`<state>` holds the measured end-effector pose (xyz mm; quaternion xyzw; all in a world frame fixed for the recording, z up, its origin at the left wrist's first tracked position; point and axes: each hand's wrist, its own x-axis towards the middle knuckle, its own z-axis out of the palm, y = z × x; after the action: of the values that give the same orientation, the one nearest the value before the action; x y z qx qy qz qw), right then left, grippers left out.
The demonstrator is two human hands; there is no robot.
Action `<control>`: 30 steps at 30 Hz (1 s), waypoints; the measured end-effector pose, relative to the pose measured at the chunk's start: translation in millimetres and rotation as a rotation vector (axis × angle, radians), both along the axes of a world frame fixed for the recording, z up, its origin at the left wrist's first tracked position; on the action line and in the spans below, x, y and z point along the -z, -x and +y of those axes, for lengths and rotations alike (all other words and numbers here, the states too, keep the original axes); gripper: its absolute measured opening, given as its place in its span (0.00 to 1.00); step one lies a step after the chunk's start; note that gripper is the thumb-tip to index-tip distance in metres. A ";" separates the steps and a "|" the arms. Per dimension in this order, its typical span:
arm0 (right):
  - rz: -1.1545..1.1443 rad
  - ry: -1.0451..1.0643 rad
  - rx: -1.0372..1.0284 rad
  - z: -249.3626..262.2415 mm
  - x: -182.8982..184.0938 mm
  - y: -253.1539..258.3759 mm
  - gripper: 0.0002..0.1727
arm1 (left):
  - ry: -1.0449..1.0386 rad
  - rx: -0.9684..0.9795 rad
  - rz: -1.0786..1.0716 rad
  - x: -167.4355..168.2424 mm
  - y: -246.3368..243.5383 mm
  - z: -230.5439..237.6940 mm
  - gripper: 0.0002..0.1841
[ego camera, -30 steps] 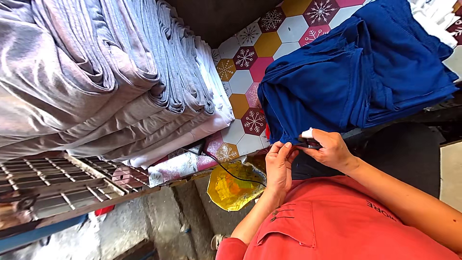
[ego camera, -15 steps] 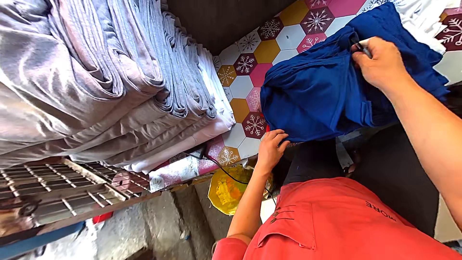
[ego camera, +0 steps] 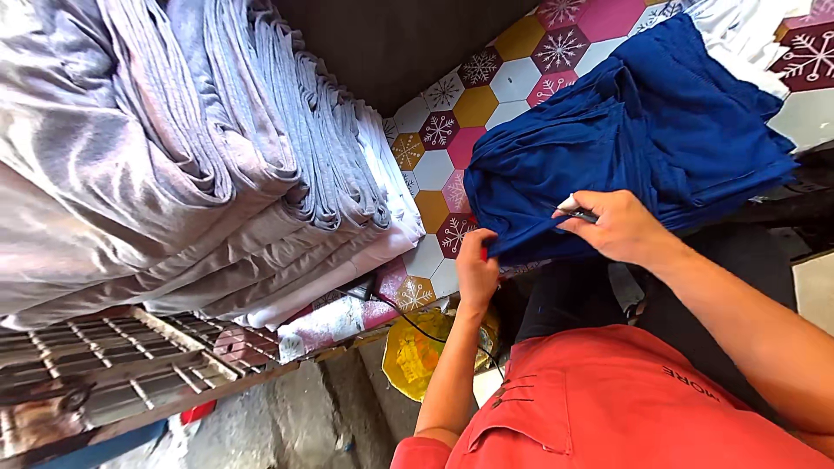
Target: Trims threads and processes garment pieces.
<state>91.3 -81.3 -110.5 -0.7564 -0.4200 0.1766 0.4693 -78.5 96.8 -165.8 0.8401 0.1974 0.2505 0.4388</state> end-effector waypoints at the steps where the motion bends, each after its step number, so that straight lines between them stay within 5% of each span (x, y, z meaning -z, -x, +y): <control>1: 0.151 0.007 0.020 -1.1 -12.2 -10.6 0.04 | 0.269 -0.023 -0.047 -9.8 -3.1 0.1 0.17; 3: 0.448 -0.011 0.127 1.1 -20.6 -30.5 0.02 | 0.776 0.015 -0.110 -28.1 -7.7 0.4 0.19; 5: 0.476 0.042 0.268 6.8 -16.5 -45.0 0.07 | 0.956 0.045 -0.114 -39.0 -13.0 -2.9 0.16; 7: 0.153 0.124 0.373 9.2 -17.7 -42.2 0.10 | 0.901 0.033 -0.068 -46.7 -16.9 -8.5 0.13; 10: -0.200 -0.083 0.332 8.1 -14.1 -11.2 0.11 | 0.733 -0.001 -0.030 -54.7 -17.2 -17.5 0.13; 19: -0.127 -0.251 0.080 31.9 2.0 30.8 0.05 | 0.500 0.008 -0.014 -61.0 -16.5 -33.0 0.14; 24: 0.248 -0.110 0.062 25.9 -3.7 26.6 0.04 | 0.494 0.000 -0.078 -55.6 -17.1 -33.1 0.09; 30: -0.204 -0.179 0.021 26.8 0.7 28.2 0.05 | 0.436 -0.067 -0.079 -52.3 -18.2 -37.2 0.06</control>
<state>63.1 -54.5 -111.2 -0.7297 -0.4718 0.0557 0.4917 -60.3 59.6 -113.4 0.7079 0.2575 0.2492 0.6087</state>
